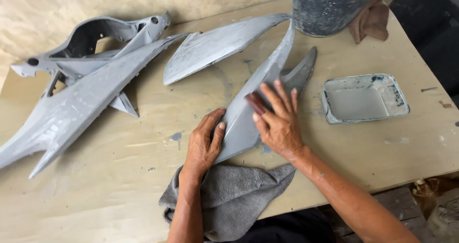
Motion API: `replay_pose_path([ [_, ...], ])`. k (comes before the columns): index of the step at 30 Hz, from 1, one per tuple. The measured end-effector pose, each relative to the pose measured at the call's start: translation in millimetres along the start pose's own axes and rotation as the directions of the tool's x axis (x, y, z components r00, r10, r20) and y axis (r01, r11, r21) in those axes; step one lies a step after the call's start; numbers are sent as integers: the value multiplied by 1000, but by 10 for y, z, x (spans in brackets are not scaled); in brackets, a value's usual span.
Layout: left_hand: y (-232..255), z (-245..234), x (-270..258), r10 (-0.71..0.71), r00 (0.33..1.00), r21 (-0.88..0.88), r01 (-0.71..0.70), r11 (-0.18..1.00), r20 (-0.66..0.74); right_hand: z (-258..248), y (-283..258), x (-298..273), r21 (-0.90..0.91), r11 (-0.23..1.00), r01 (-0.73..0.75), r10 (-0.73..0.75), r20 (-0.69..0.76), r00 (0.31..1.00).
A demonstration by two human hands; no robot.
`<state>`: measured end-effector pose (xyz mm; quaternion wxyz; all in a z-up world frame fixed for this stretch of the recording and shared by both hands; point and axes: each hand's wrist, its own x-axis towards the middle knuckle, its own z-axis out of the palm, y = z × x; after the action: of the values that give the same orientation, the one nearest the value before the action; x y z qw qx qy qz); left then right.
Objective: The person sands a gray plastic motorcycle fairing piece using a sanding block and water. They repeatedly rub the surface of the part and dip the sanding block into a small container of water to keep it wet. Other fairing pieces are visible on the workbench.
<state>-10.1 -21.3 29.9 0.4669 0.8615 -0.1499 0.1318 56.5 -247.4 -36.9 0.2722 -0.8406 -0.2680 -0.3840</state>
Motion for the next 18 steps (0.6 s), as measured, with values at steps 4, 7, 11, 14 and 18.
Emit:
replay_pose_path([
  [4, 142, 17, 43, -1, 999, 71, -3, 998, 52, -37, -223, -152, 55, 998, 7, -11, 63, 998],
  [7, 222, 80, 52, -32, 991, 100, 19, 995, 131, -76, -196, -59, 17, 1000, -4, 3, 49, 999],
  [11, 160, 197, 31, -79, 986, 285, 34, 958, 148, -51, -54, 58, -2, 987, -162, 162, -10, 987],
  [14, 159, 225, 23, -86, 985, 328, 32, 944, 151, -28, -174, -89, -24, 990, -136, 136, 2, 991],
  [18, 121, 259, 27, -99, 984, 361, 39, 932, 147, -42, -349, -205, 12, 995, -99, 99, 37, 994],
])
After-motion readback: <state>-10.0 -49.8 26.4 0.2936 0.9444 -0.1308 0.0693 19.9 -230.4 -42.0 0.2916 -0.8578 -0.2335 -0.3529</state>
